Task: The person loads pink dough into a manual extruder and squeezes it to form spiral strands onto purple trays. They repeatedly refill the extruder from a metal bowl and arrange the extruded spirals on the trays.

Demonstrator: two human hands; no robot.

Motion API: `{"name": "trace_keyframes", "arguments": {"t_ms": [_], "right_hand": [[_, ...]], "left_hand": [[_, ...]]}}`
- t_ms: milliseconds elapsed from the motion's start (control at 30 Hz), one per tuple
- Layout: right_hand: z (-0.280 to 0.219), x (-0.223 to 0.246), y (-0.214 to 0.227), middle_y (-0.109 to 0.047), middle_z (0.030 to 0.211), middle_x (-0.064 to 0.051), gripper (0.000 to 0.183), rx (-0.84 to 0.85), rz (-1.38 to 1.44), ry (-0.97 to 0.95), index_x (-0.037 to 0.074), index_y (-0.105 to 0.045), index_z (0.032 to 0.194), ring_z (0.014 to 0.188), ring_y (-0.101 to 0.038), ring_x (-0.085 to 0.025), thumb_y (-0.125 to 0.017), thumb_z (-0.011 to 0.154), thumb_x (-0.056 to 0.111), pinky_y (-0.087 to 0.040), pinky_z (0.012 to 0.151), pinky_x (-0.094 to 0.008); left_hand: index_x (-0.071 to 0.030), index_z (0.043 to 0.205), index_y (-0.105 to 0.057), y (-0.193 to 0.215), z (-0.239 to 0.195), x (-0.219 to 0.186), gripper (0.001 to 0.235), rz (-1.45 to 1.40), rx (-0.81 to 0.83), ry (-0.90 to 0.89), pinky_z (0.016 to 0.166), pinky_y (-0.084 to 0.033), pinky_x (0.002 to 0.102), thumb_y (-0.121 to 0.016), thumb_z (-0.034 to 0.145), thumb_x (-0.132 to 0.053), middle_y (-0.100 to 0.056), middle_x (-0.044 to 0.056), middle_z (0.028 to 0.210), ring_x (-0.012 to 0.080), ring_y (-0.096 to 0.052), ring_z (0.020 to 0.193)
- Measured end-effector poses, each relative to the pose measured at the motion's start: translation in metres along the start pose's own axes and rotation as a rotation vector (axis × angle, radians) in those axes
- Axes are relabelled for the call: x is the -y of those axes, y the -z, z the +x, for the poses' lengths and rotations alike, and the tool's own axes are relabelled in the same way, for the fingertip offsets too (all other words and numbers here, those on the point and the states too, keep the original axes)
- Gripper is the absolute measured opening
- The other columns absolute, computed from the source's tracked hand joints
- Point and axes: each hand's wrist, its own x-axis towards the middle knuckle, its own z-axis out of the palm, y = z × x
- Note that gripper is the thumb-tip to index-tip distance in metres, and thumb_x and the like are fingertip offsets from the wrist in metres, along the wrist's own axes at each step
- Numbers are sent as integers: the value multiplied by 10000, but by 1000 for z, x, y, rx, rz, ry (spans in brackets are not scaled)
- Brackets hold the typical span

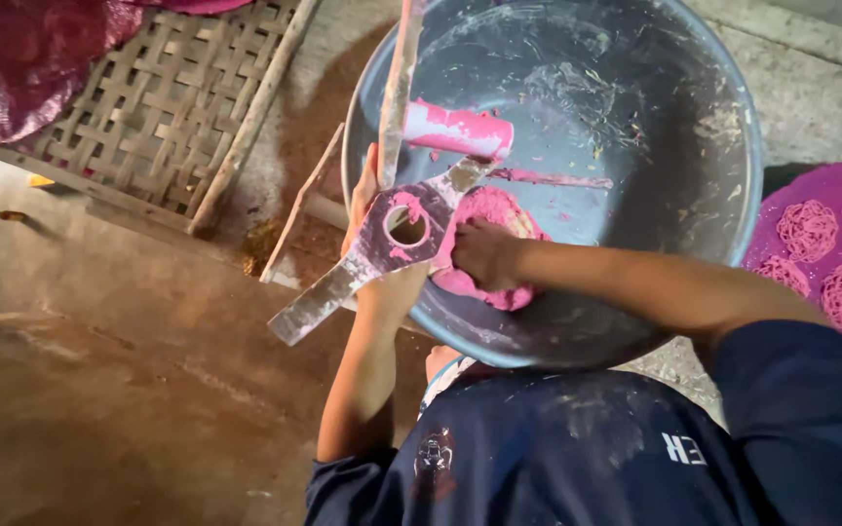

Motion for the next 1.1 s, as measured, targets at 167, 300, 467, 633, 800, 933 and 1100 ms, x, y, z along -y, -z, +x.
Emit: {"name": "trace_keyframes", "arguments": {"t_ms": [167, 300, 467, 633, 800, 933, 1100], "right_hand": [[-75, -75, 3, -658, 1369, -95, 432, -332, 1104, -90, 11, -692, 1248, 1178, -663, -208, -553, 858, 133, -556, 951, -371], [-24, -110, -18, -633, 1403, 40, 340, -466, 1716, -349, 80, -708, 1231, 935, -627, -110, -522, 951, 131, -505, 748, -292], [-17, -48, -65, -469, 991, -156, 246, -340, 1686, -375, -55, -642, 1210, 764, -431, -229, -515, 1105, 128, -392, 686, -426], [-79, 14, -60, -548, 1291, -161, 465, -289, 818, 49, 69, -565, 1346, 1198, -523, -262, -593, 881, 60, -435, 1019, -416], [-54, 24, -26, -522, 1420, -221, 501, -1, 462, -21, 44, -639, 1326, 1299, -517, -356, -589, 830, -8, -428, 1036, -431], [-87, -50, -4, -758, 1177, -174, 507, -150, 1016, -47, 55, -639, 1317, 1021, -693, -311, -629, 810, 62, -569, 878, -390], [-81, -84, -49, -737, 1101, -148, 598, 220, 1459, -706, 190, -475, 1508, 950, -709, -324, -532, 928, 325, -604, 748, -403]], "left_hand": [[-22, 1553, -431, -3, -4, 12, 840, -20, -15, -55, 973, -568, 300, -869, 851, -168, -623, 100, 1458, 171, -721, 1108], [-23, 1462, -539, -3, -1, 14, 701, 67, -41, -209, 1020, -569, 327, -891, 877, -181, -564, 117, 1523, 217, -689, 1197], [-12, 1399, -582, 0, -5, 14, 656, 178, -22, -249, 1030, -549, 365, -877, 834, -166, -501, 171, 1555, 294, -641, 1268], [-26, 1444, -548, -9, -1, 17, 672, 100, -35, -220, 1074, -552, 348, -884, 886, -192, -516, 130, 1565, 259, -649, 1303], [-6, 1500, -471, -8, -3, 18, 738, -11, 2, -145, 1063, -536, 333, -858, 896, -178, -498, 148, 1581, 250, -645, 1296], [-38, 1497, -498, -4, 4, 15, 766, 35, 31, -40, 973, -564, 310, -877, 850, -196, -619, 118, 1433, 197, -703, 1115], [-50, 1509, -492, -9, -2, 13, 752, 18, -40, -189, 1012, -571, 333, -874, 873, -176, -575, 116, 1481, 218, -682, 1210]]}}
